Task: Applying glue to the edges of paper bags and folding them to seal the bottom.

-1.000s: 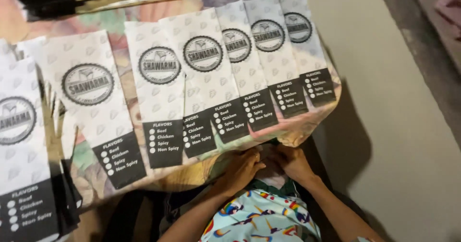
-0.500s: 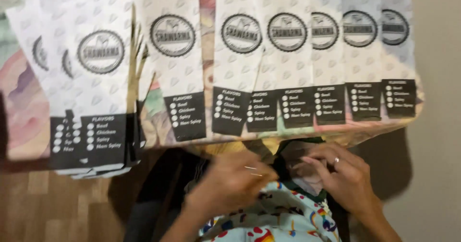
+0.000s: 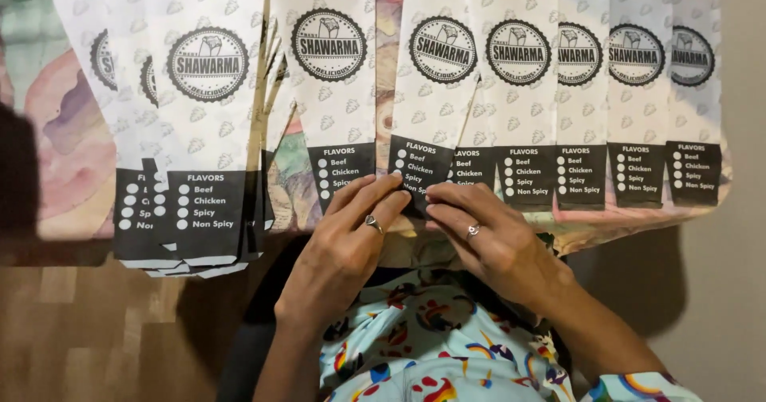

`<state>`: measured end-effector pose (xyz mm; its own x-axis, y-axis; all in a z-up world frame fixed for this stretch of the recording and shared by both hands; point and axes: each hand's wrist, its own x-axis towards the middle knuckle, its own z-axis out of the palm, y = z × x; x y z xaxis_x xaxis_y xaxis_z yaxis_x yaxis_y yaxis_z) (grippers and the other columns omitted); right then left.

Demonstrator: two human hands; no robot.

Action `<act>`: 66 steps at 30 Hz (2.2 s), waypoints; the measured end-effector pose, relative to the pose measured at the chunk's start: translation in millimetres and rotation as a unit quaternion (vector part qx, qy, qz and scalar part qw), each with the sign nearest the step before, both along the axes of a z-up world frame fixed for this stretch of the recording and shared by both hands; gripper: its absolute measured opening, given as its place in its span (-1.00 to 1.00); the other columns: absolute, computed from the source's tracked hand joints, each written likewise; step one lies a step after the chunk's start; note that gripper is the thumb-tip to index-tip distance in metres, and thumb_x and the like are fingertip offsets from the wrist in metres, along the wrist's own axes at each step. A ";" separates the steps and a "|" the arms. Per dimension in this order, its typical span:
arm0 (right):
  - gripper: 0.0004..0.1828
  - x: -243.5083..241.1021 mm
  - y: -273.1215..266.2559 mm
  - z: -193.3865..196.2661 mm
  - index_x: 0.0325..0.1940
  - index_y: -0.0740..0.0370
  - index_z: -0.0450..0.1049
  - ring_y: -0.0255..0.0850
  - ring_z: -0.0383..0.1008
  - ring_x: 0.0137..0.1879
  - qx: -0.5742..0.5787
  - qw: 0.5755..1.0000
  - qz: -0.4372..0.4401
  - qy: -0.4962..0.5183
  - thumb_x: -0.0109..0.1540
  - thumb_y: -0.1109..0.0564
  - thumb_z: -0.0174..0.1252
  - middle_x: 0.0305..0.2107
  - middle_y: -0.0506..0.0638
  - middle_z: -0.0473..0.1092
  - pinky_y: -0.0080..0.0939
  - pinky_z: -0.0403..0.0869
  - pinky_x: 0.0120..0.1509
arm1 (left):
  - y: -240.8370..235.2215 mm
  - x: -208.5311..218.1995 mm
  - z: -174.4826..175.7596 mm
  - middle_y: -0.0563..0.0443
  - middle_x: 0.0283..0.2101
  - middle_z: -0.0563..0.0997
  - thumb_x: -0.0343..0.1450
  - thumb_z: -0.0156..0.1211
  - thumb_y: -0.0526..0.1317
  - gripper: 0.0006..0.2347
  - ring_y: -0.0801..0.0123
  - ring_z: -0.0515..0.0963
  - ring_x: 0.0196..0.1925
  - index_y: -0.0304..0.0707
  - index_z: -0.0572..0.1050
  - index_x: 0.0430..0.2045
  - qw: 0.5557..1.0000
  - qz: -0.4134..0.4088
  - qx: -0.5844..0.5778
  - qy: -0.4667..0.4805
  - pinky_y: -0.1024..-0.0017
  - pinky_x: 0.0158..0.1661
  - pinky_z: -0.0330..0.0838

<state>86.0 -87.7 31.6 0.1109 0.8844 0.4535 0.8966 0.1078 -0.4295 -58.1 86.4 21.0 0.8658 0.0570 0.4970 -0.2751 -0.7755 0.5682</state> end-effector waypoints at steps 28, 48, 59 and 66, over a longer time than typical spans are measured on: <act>-0.68 10.6 5.4 4.0 0.03 0.59 0.33 0.20 0.52 -0.08 0.054 0.993 0.069 -0.084 0.32 0.30 0.25 -0.07 0.42 0.40 0.09 0.57 -0.01 | 5.1 2.6 -7.1 -0.63 0.16 0.35 0.51 0.03 -0.55 -0.90 -0.32 0.50 0.22 -0.81 0.41 -0.19 0.999 -0.012 -0.002 -0.045 -0.03 0.24 0.51; -0.92 -9.6 4.5 -13.2 -0.20 0.40 0.47 0.07 0.37 0.04 0.052 0.993 -0.098 0.037 0.32 0.30 0.20 -0.10 0.16 0.43 0.03 0.27 0.11 | -10.2 -1.3 -13.0 -0.42 0.15 0.37 0.53 0.09 -0.44 -0.91 -0.06 0.55 0.13 -0.64 0.45 -0.25 0.997 0.048 -0.050 -0.031 0.08 0.19 0.52; -0.88 -15.6 11.3 -13.7 -0.33 0.30 0.45 -0.04 0.34 -0.08 0.036 0.982 -0.176 0.058 0.29 0.27 0.23 -0.25 0.04 0.39 -0.01 0.20 0.05 | -20.4 12.1 -6.3 -0.41 -0.02 0.38 0.50 0.11 -0.48 -0.90 0.03 0.56 -0.05 -0.57 0.35 -0.41 0.987 0.107 -0.110 -0.053 0.19 0.05 0.50; -0.85 -17.4 16.9 -1.1 -0.27 0.24 0.46 -0.11 0.41 -0.10 0.033 0.977 -0.193 0.083 0.20 0.35 0.33 -0.29 -0.01 0.48 -0.16 0.23 0.08 | -29.9 15.3 -13.1 -0.19 -0.19 0.43 0.46 0.15 -0.49 -0.90 0.00 0.49 0.10 -0.51 0.34 -0.28 0.976 0.173 -0.124 -0.049 0.29 -0.08 0.59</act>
